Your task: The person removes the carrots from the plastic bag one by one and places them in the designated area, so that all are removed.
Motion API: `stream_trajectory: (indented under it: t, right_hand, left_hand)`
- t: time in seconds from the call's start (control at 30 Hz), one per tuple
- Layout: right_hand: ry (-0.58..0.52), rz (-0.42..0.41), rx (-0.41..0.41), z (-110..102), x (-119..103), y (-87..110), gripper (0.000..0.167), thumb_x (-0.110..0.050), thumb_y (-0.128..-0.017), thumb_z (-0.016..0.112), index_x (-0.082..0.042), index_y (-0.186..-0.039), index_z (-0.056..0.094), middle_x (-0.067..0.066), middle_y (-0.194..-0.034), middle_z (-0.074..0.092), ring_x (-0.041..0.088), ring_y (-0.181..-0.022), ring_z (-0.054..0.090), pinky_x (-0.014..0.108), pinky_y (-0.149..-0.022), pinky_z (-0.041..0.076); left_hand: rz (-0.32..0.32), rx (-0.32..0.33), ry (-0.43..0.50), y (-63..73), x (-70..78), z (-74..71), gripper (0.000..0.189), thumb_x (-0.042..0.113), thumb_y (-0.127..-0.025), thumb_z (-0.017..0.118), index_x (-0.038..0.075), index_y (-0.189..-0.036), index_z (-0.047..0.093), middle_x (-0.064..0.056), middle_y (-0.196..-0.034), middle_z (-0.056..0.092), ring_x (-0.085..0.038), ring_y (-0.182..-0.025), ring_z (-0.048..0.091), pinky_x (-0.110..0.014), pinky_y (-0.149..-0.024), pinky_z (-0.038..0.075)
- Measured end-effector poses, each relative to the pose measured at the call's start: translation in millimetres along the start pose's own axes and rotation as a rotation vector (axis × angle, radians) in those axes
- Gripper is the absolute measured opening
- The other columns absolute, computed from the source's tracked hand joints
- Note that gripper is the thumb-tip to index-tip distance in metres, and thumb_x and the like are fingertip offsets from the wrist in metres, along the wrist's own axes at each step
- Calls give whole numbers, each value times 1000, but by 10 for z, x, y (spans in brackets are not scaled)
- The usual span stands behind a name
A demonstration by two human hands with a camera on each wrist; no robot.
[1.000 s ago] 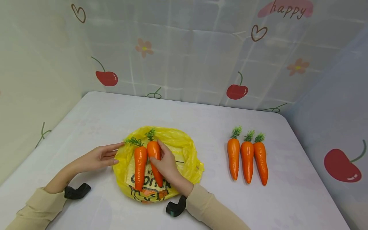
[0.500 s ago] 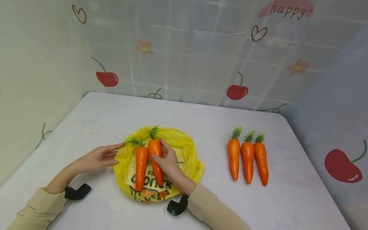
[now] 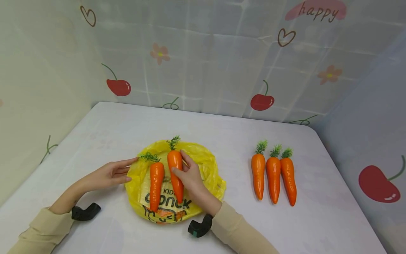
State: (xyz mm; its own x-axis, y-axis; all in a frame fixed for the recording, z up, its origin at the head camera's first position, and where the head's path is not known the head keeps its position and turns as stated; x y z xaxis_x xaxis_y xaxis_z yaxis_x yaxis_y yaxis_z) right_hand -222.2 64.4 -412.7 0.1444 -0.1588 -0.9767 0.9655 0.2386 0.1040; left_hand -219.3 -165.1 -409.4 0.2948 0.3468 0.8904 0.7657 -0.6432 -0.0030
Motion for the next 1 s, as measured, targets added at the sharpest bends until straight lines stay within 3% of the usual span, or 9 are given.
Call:
stream_trajectory:
  t: [0.53, 1.0]
  right_hand:
    - [33, -11, 105, -436, -179, 99, 65, 3, -89, 59, -7, -147, 29, 11, -146, 31, 28, -126, 41, 40, -97, 41]
    - [57, -3, 189, -964, -380, 271, 65, 3, -93, 53, -8, -149, 23, 7, -149, 26, 22, -131, 34, 30, -97, 40]
  left_hand:
    - [-25, 5, 2, 4, -8, -1, 65, 12, -92, 61, -9, -143, 27, -26, -146, 26, -40, -124, 40, -34, -95, 42]
    - [-33, 7, 5, 10, 7, 7, 64, 11, -92, 61, -9, -143, 27, -26, -146, 25, -40, -125, 39, -34, -95, 42]
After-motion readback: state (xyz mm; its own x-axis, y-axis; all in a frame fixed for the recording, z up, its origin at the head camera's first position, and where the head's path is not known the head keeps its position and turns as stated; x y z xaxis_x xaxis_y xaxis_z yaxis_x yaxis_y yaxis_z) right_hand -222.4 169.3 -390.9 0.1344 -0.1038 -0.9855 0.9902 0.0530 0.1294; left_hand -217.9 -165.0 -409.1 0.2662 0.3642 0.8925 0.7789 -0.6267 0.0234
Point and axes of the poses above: each hand's wrist, its own y-axis away from the middle knuckle, its own z-axis out of the palm, x = y × z, the point moved 7 cm from there along -y, towards the middle knuckle
